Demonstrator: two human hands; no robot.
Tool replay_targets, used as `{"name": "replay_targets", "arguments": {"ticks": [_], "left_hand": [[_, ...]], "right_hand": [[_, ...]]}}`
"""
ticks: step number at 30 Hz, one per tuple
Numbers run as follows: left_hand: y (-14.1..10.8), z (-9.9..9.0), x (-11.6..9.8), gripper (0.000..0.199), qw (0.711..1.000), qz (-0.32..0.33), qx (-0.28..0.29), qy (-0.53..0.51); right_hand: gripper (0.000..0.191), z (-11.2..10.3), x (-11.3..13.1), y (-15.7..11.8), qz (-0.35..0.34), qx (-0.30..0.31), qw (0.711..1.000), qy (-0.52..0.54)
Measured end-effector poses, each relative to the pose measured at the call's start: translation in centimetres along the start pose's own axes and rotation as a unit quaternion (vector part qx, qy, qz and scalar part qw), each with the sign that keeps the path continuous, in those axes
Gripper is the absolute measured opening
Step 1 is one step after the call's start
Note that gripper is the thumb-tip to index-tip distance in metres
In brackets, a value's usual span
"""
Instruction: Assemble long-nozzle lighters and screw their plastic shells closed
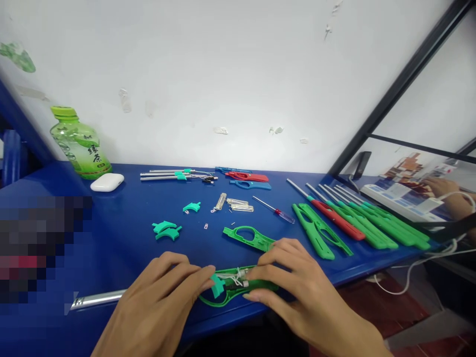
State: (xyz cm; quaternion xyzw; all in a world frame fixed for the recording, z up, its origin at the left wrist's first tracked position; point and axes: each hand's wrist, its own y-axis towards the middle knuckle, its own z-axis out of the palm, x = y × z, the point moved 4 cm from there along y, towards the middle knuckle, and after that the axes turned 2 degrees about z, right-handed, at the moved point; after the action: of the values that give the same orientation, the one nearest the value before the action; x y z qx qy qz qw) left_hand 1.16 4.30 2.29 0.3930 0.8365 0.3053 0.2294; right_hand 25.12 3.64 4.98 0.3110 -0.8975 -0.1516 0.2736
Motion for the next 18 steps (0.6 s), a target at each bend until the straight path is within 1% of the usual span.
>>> {"name": "replay_targets", "arguments": {"ticks": [3, 5, 7, 9, 14, 18], "left_hand": [[-0.73, 0.31, 0.27, 0.037, 0.999, 0.003, 0.027, 0.017], [-0.99, 0.40, 0.46, 0.042, 0.999, -0.013, 0.038, 0.026], [-1.05, 0.38, 0.54, 0.048, 0.998, -0.028, 0.035, 0.040], [-1.00, 0.36, 0.43, 0.051, 0.998, -0.029, 0.030, 0.052], [-0.97, 0.38, 0.36, 0.045, 0.998, -0.038, 0.030, 0.042], [-0.82, 0.35, 0.54, 0.039, 0.998, -0.042, 0.039, 0.019]], "right_hand": [[0.011, 0.38, -0.05, 0.07, -0.001, -0.011, 1.000, 0.004], [0.013, 0.54, -0.04, 0.22, -0.004, -0.014, 1.000, 0.000], [0.016, 0.64, 0.01, 0.35, -0.010, -0.014, 1.000, -0.012], [0.017, 0.68, 0.15, 0.47, -0.021, -0.019, 0.999, -0.020], [0.017, 0.80, 0.53, 0.67, -0.048, -0.057, 0.997, -0.012], [0.012, 0.96, 0.52, 0.58, -0.049, -0.088, 0.995, 0.008]]}}
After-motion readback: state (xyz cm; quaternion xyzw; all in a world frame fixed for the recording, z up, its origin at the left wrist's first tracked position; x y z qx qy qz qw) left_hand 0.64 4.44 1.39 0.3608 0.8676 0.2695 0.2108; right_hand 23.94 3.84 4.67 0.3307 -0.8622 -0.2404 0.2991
